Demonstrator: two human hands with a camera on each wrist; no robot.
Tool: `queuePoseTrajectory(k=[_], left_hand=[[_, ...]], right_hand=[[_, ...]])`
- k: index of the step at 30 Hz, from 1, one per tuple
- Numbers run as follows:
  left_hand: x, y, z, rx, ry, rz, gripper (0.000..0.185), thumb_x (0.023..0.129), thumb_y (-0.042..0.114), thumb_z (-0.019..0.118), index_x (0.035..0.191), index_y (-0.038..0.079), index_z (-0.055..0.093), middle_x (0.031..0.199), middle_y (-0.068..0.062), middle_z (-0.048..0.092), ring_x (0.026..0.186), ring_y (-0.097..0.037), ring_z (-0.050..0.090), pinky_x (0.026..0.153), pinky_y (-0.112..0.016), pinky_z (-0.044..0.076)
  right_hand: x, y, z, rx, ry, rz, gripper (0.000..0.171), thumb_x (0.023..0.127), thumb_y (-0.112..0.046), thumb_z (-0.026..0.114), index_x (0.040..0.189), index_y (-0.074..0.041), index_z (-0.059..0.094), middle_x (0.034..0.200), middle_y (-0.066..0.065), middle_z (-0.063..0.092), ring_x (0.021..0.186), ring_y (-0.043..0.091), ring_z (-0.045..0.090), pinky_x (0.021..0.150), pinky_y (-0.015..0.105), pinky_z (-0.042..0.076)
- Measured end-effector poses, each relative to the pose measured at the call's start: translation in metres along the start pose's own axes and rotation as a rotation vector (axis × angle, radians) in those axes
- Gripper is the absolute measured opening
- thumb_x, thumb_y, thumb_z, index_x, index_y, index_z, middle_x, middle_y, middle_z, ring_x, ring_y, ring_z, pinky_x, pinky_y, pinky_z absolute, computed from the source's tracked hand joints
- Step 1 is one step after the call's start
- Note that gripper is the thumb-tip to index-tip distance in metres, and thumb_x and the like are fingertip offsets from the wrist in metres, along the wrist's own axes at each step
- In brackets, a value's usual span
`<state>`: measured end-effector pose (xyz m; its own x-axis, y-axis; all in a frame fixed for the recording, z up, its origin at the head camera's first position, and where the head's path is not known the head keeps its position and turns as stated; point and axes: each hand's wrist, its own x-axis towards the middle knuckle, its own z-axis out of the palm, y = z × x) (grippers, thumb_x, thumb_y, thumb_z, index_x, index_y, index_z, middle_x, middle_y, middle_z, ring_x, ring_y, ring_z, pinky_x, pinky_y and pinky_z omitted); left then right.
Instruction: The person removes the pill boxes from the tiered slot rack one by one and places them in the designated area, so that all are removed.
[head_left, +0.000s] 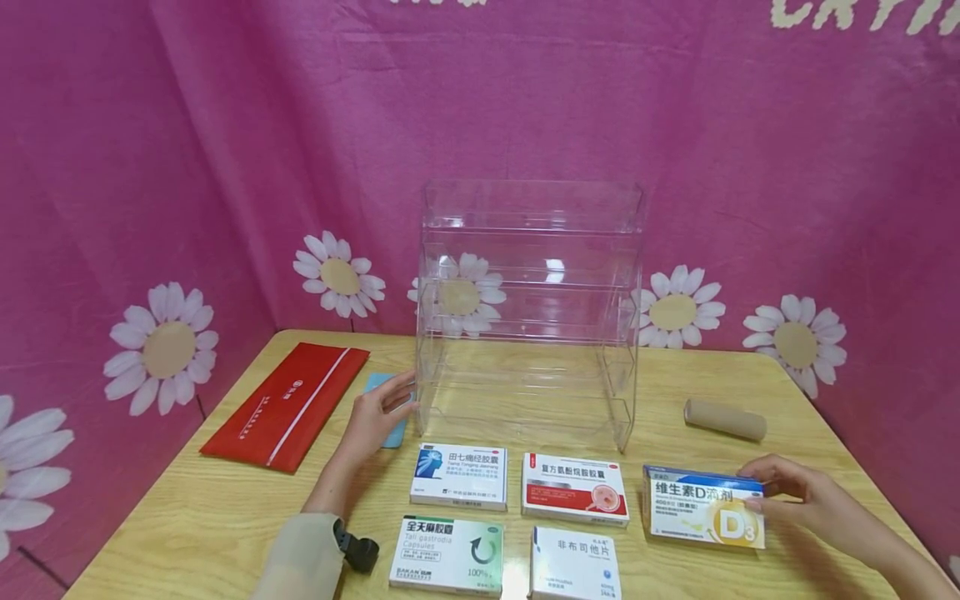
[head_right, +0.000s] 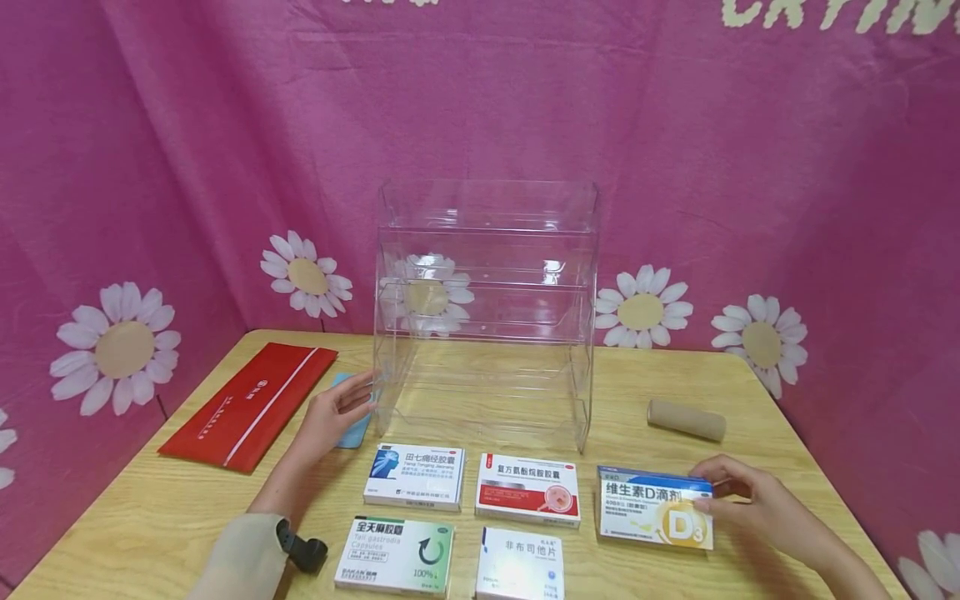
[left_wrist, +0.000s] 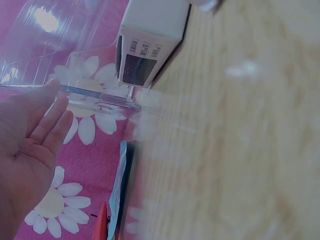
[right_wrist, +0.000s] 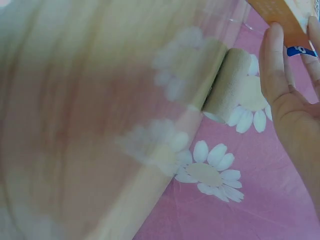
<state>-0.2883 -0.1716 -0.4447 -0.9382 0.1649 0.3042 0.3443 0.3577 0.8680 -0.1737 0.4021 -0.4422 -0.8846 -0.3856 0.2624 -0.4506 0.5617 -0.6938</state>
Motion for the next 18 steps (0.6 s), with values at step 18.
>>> queuePoseTrajectory(k=[18], left_hand=[[0.001,0.001,0.000,0.007,-0.010,-0.075,0.052,0.091,0.004,0.066,0.141,0.005,0.052,0.138,-0.018,0.059,0.128,-0.032,0.058,0.100,-0.037,0.054]], right_hand=[[0.013,0.005,0.006,-0.095,-0.062,0.004,0.023,0.089,-0.001,0.067,0.110,-0.007,0.069,0.099,-0.021,0.068,0.086,-0.011,0.058,0.066,0.009,0.049]])
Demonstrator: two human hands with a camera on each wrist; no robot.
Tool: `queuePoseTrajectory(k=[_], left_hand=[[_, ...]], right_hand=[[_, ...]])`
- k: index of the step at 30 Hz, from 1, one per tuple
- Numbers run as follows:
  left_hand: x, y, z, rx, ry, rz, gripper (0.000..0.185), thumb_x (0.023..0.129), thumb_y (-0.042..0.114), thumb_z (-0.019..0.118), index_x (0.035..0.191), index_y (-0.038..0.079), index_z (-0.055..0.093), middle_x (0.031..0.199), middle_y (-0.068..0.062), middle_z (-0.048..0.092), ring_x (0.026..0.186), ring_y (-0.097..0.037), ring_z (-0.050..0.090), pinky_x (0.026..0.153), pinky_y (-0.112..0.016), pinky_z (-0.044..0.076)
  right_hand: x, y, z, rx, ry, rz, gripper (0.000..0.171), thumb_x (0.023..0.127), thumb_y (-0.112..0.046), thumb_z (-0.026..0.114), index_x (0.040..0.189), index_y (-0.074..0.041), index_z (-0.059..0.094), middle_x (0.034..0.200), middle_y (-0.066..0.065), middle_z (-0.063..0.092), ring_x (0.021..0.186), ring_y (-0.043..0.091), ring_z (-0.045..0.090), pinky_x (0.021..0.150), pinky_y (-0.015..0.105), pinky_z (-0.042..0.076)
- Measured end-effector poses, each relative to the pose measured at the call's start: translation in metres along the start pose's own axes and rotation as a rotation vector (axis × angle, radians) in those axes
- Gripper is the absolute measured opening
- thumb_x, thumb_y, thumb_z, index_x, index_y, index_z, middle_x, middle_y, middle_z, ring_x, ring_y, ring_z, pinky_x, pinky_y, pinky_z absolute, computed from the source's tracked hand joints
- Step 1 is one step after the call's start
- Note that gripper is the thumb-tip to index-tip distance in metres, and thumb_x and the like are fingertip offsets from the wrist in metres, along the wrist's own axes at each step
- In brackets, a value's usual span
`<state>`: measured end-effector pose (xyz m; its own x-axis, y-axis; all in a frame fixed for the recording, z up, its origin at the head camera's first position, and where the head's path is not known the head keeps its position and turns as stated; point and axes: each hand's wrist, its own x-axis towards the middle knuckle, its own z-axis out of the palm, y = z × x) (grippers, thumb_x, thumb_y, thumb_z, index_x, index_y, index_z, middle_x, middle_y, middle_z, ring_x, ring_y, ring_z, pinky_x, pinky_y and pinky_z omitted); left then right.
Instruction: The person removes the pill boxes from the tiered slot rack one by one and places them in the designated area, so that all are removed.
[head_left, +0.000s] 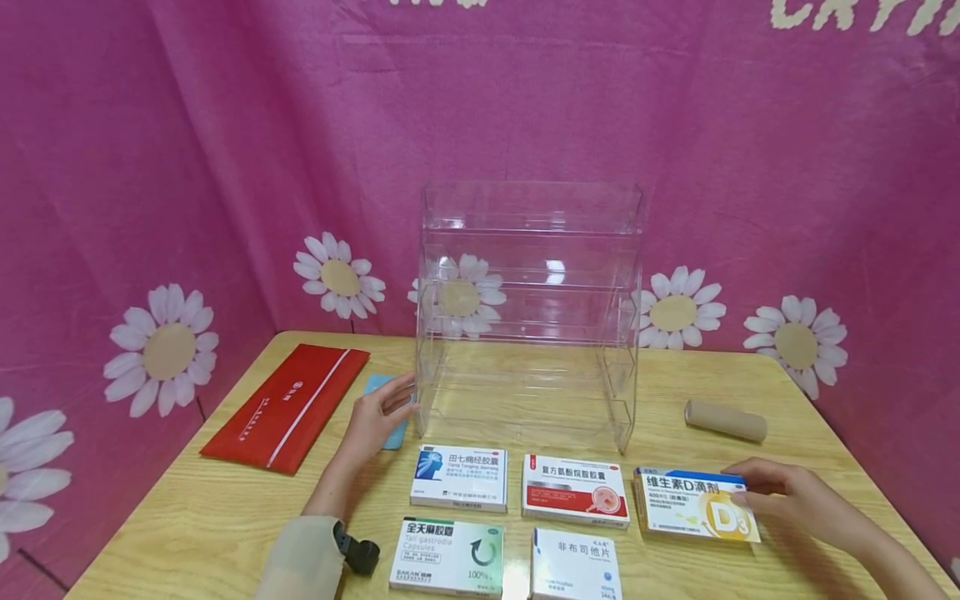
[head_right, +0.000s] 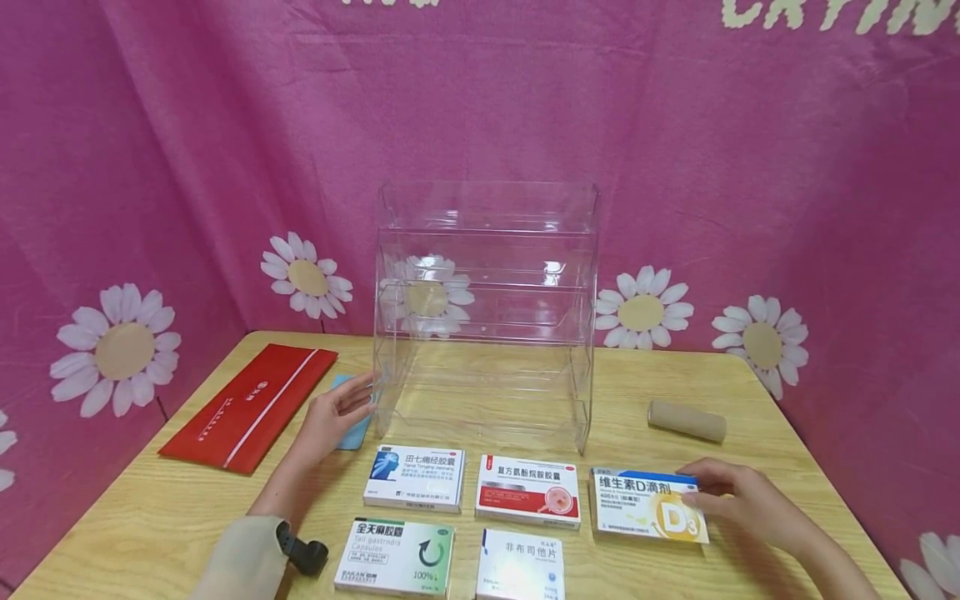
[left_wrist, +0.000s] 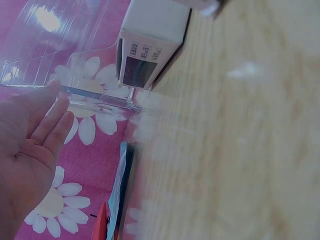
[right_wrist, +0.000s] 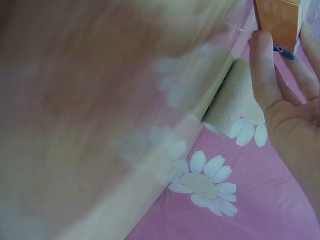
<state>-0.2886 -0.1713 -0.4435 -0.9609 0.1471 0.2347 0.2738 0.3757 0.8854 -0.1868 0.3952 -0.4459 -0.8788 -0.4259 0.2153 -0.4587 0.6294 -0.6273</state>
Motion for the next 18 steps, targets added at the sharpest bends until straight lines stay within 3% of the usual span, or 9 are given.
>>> queuePoseTrajectory(k=[6,18], left_hand=[[-0.0007,-0.0007,0.0006,-0.020,-0.009,0.012,0.052,0.091,0.002,0.065,0.142,0.003,0.050,0.140,-0.019,0.057,0.129,-0.033,0.057,0.100,-0.034,0.054],[0.0005,0.0037,0.0001,-0.016,-0.002,0.008,0.051,0.091,0.004,0.066,0.141,0.005,0.052,0.138,-0.017,0.059,0.128,-0.031,0.058,0.100,-0.035,0.053]], right_hand=[[0.0024,0.0015,0.0024,-0.041,0.023,-0.008,0.019,0.086,-0.001,0.070,0.103,-0.007,0.071,0.098,-0.028,0.065,0.083,-0.012,0.060,0.064,0.010,0.051],[0.0019,0.0019,0.0026,-0.060,0.042,-0.019,0.019,0.085,0.000,0.071,0.103,-0.006,0.071,0.098,-0.028,0.065,0.082,-0.012,0.060,0.063,0.010,0.051]])
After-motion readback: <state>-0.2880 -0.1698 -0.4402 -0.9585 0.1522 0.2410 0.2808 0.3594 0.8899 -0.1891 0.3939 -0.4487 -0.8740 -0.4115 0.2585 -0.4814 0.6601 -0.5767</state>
